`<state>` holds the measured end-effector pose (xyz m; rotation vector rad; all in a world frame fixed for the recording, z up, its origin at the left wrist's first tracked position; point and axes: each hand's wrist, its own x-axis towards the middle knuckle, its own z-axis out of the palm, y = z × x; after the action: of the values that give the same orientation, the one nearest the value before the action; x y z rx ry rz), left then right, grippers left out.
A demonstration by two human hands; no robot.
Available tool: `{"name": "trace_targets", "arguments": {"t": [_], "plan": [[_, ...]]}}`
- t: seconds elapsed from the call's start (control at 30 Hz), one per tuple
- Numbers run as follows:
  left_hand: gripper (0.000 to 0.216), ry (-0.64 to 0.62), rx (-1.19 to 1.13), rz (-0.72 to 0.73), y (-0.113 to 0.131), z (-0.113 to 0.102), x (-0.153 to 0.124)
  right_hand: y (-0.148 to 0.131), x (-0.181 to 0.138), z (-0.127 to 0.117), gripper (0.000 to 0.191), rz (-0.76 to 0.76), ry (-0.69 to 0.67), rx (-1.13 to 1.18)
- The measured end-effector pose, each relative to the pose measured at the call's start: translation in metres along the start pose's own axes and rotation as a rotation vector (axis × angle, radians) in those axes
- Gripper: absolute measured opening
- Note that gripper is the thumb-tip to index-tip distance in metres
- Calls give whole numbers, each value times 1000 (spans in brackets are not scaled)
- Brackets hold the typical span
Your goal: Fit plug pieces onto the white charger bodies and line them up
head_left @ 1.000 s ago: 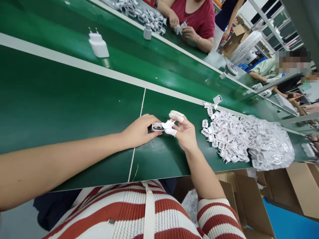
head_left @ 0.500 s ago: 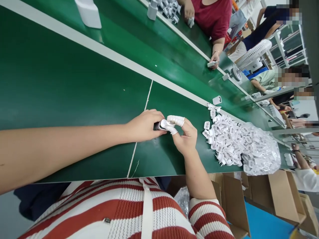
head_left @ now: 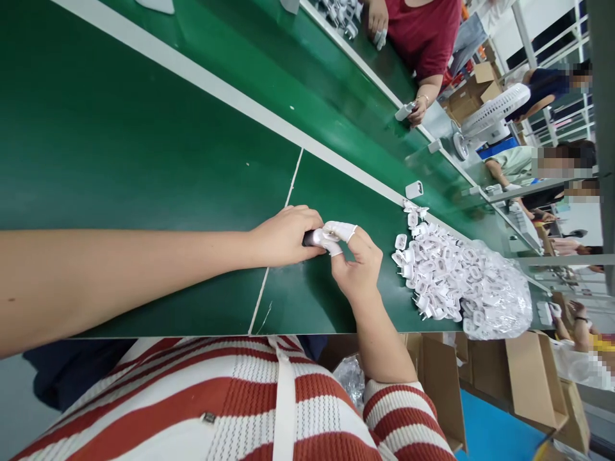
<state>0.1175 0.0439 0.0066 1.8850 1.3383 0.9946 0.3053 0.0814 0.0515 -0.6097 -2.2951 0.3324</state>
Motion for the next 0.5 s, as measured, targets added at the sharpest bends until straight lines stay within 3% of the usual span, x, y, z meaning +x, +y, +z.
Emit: {"name": "trace_targets", "arguments": {"t": [0.33,0.5], "plan": [[28,36,49,26,-1,6,-3,1,-18,13,27,164,15,-19],[30,60,64,15,-1,10,-6,-1,-31,26,28,243,113,38]]}}
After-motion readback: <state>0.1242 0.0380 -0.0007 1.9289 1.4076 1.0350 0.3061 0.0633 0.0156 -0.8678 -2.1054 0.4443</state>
